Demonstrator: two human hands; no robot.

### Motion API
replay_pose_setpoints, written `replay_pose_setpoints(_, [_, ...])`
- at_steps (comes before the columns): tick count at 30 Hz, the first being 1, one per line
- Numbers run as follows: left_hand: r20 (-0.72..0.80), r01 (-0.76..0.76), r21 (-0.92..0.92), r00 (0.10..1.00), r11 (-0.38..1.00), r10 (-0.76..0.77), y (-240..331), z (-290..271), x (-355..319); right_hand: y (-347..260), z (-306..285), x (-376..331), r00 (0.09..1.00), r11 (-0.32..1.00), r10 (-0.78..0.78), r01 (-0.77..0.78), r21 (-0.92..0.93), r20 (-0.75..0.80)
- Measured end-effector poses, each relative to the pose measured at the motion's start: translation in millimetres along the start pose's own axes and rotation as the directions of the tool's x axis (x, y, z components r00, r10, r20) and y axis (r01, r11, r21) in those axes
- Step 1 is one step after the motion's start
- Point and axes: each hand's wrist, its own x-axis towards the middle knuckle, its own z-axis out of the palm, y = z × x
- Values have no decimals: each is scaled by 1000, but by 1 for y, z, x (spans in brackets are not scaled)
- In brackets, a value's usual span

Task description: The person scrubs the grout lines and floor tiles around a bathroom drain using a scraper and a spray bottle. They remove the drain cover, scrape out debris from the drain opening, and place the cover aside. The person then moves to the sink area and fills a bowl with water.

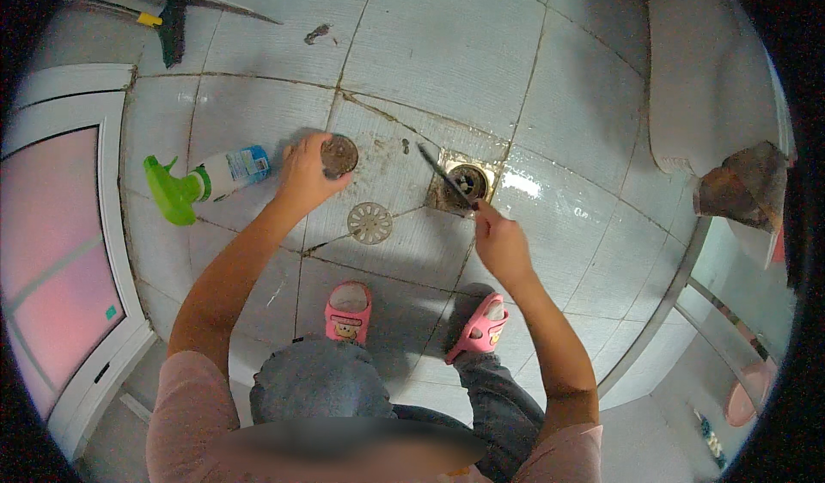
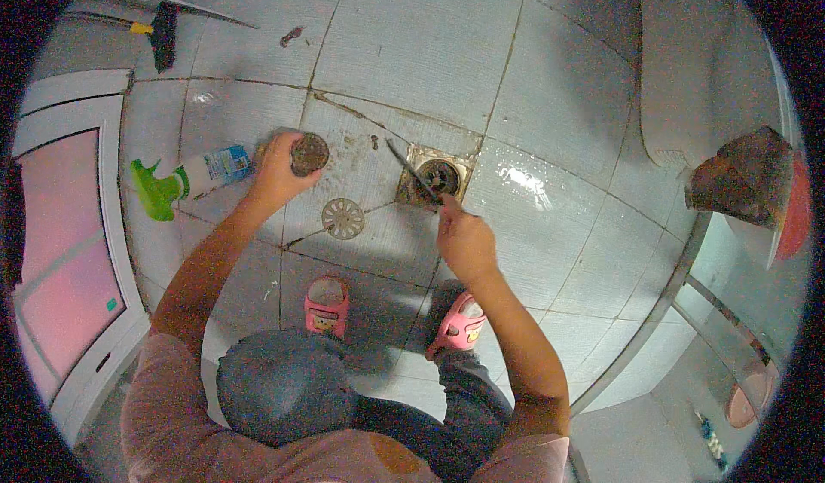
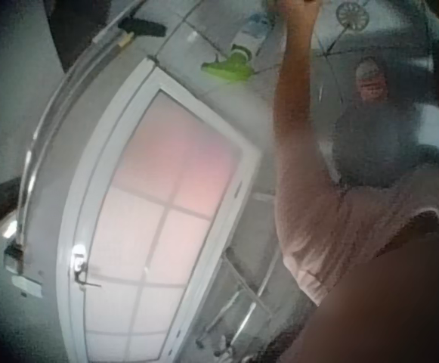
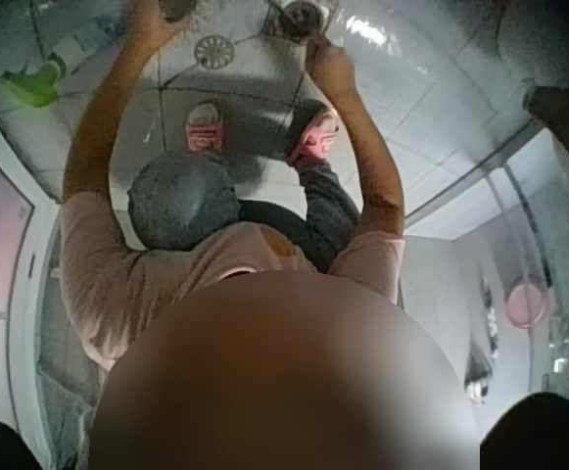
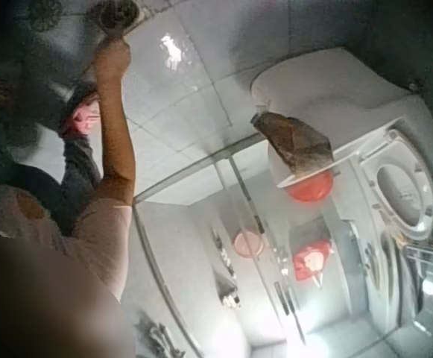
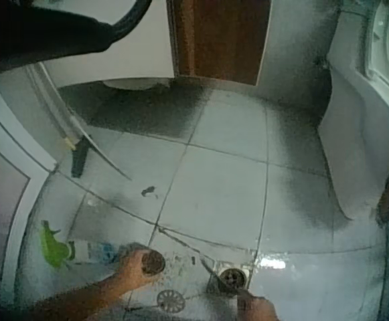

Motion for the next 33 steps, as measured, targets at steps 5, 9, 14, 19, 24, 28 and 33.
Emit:
replay_pose_setpoints(5, [70,94,145,992,985,-105,-1,-8,-16,-15,25,8,999,990,-33,33,134,1])
replay_pose_setpoints(9, [33,125,130,991,984,-130,5,-18,-24,-16,9,3,1000,984,12,-10,179,-5])
replay_pose_setpoints(14, [-71,-118,57,990,991,122,29,3,-1,-7,10,5,997,970,23,-41,239,78])
replay_pose_setpoints(19, [-51,-208,112,975,972,215,47,30,36,-2,-24,-8,993,964,-14,-17,265,115])
replay_pose_setpoints(24, [126,-375,217,926,901,355,41,46,63,7,-76,-31,984,973,57,-92,211,168])
replay_pose_setpoints(28, [150,-389,174,918,905,366,38,45,71,26,-86,-61,979,948,134,-173,267,155])
replay_pose_setpoints(33, [48,-148,77,988,986,144,35,35,81,35,-87,-82,959,916,228,-270,295,168])
